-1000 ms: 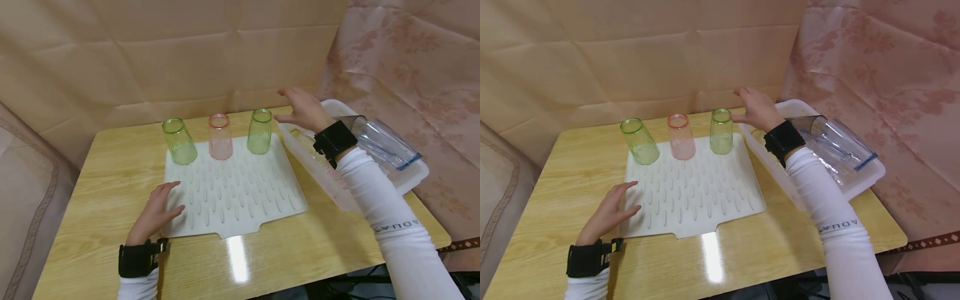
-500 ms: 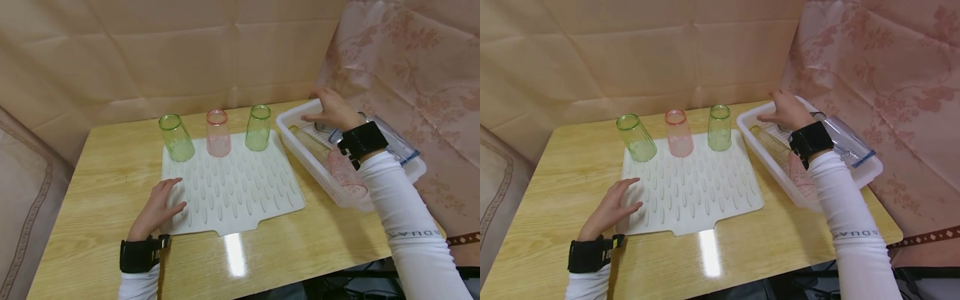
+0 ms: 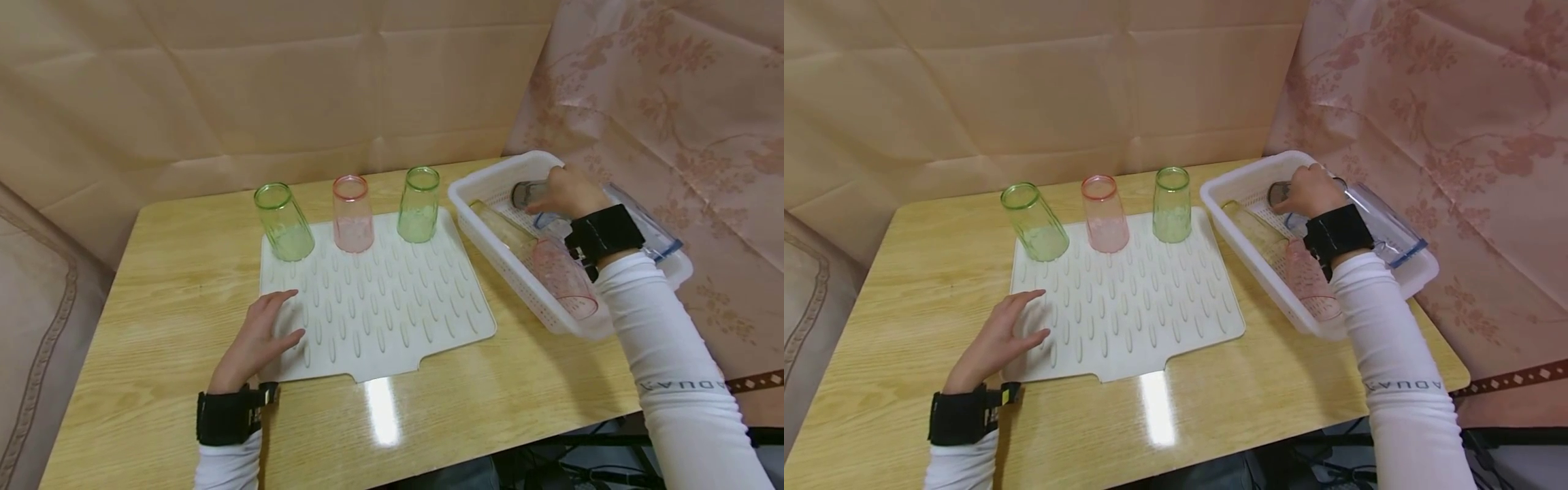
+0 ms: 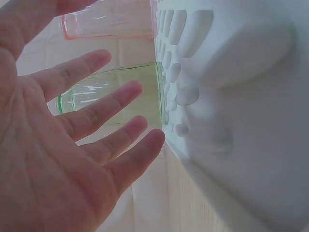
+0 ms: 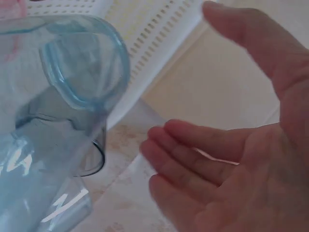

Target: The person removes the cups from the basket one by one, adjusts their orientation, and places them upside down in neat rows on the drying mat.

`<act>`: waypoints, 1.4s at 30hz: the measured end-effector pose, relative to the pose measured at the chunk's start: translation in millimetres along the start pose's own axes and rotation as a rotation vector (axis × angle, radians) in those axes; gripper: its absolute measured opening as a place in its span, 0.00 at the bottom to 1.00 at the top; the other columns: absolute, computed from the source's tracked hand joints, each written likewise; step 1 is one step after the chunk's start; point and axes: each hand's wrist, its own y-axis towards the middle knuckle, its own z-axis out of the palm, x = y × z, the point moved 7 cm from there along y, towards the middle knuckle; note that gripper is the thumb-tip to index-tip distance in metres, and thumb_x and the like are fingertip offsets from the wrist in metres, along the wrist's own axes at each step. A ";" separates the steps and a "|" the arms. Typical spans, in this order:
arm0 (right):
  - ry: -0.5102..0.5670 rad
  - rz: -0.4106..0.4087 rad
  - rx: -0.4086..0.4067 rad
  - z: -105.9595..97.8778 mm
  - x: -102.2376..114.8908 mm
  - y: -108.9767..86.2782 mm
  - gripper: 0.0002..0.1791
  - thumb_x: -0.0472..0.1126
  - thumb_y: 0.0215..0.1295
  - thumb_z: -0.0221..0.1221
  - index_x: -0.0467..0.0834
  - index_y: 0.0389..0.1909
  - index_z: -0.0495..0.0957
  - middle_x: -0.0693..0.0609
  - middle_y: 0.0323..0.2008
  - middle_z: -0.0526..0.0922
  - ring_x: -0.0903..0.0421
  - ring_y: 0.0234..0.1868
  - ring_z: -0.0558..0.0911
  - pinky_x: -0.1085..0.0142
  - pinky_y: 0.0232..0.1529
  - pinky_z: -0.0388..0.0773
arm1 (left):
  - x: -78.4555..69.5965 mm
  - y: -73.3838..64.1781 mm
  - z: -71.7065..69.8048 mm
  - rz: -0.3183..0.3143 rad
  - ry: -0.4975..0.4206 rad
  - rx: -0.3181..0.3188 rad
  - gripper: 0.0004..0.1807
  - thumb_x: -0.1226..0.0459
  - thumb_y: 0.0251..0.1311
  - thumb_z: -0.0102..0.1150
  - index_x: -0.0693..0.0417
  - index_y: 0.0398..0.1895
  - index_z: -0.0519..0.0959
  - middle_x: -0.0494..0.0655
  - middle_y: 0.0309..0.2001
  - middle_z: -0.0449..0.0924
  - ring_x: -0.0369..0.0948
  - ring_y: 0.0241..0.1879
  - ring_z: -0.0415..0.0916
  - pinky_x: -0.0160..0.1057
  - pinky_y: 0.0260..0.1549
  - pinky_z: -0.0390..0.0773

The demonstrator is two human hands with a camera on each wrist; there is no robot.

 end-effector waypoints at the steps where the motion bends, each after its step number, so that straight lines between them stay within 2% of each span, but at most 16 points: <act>1: -0.019 0.013 0.011 1.5 -2.1 -0.2 0.35 0.50 0.53 0.66 0.20 0.45 0.70 0.23 0.46 0.70 0.31 0.45 0.72 0.39 0.45 0.70 | 0.3 -0.1 0.2 -0.001 0.000 0.000 0.37 0.67 0.54 0.68 0.65 0.66 0.64 0.67 0.62 0.62 0.61 0.64 0.53 0.62 0.60 0.58; 4: -0.067 0.044 0.051 6.3 -7.3 -0.3 0.36 0.50 0.53 0.66 0.20 0.45 0.71 0.20 0.48 0.68 0.27 0.50 0.69 0.37 0.47 0.69 | 1.7 -0.6 1.0 -0.011 -0.004 0.004 0.37 0.67 0.54 0.68 0.65 0.66 0.64 0.66 0.62 0.62 0.61 0.64 0.53 0.62 0.60 0.58; 7: -0.102 0.051 0.075 9.8 -9.8 0.4 0.35 0.50 0.53 0.66 0.20 0.43 0.72 0.19 0.47 0.68 0.25 0.50 0.68 0.37 0.47 0.69 | 2.5 -1.4 1.2 -0.018 -0.007 0.006 0.37 0.67 0.55 0.68 0.65 0.67 0.63 0.66 0.62 0.62 0.60 0.64 0.53 0.62 0.60 0.58; 15: -0.101 0.119 0.082 15.0 -15.5 -1.2 0.35 0.50 0.53 0.67 0.21 0.45 0.72 0.18 0.47 0.68 0.23 0.48 0.67 0.35 0.43 0.71 | 3.2 -2.8 1.2 -0.030 -0.012 0.011 0.37 0.67 0.55 0.68 0.64 0.67 0.63 0.66 0.63 0.61 0.60 0.64 0.52 0.62 0.60 0.57; 24: -0.100 0.095 0.030 21.5 -13.9 -2.7 0.20 0.47 0.49 0.68 0.31 0.27 0.79 0.28 0.36 0.78 0.31 0.36 0.77 0.40 0.36 0.75 | 3.2 -4.2 1.7 -0.038 -0.004 0.013 0.37 0.67 0.55 0.68 0.64 0.67 0.63 0.66 0.63 0.61 0.60 0.64 0.53 0.63 0.60 0.58; 27: -0.103 0.120 0.013 26.9 -17.2 -2.2 0.20 0.46 0.47 0.68 0.30 0.29 0.79 0.24 0.39 0.76 0.29 0.39 0.76 0.37 0.37 0.74 | 3.2 -4.3 1.5 -0.032 -0.002 0.010 0.37 0.67 0.55 0.68 0.65 0.67 0.63 0.67 0.63 0.61 0.61 0.64 0.53 0.63 0.60 0.58; 34: -0.111 0.236 0.003 33.2 -20.5 -0.9 0.32 0.44 0.46 0.67 0.22 0.45 0.72 0.17 0.50 0.64 0.22 0.50 0.68 0.33 0.46 0.68 | 5.3 -5.8 1.5 -0.038 -0.006 0.008 0.37 0.67 0.55 0.68 0.65 0.66 0.64 0.66 0.63 0.62 0.60 0.64 0.53 0.63 0.60 0.58; 37: -0.121 0.252 0.005 35.0 -20.2 -2.6 0.36 0.43 0.46 0.65 0.19 0.50 0.68 0.17 0.51 0.61 0.23 0.53 0.64 0.33 0.49 0.66 | 5.2 -5.7 1.5 -0.038 -0.006 0.008 0.37 0.67 0.54 0.68 0.65 0.66 0.64 0.66 0.63 0.62 0.61 0.64 0.54 0.63 0.60 0.58; 42: -0.130 0.250 0.015 37.8 -18.2 -8.9 0.37 0.42 0.44 0.66 0.19 0.51 0.67 0.18 0.52 0.57 0.24 0.55 0.59 0.34 0.51 0.64 | 4.2 -5.2 1.1 -0.039 0.004 0.007 0.36 0.67 0.55 0.68 0.64 0.66 0.64 0.66 0.63 0.62 0.60 0.64 0.54 0.63 0.60 0.58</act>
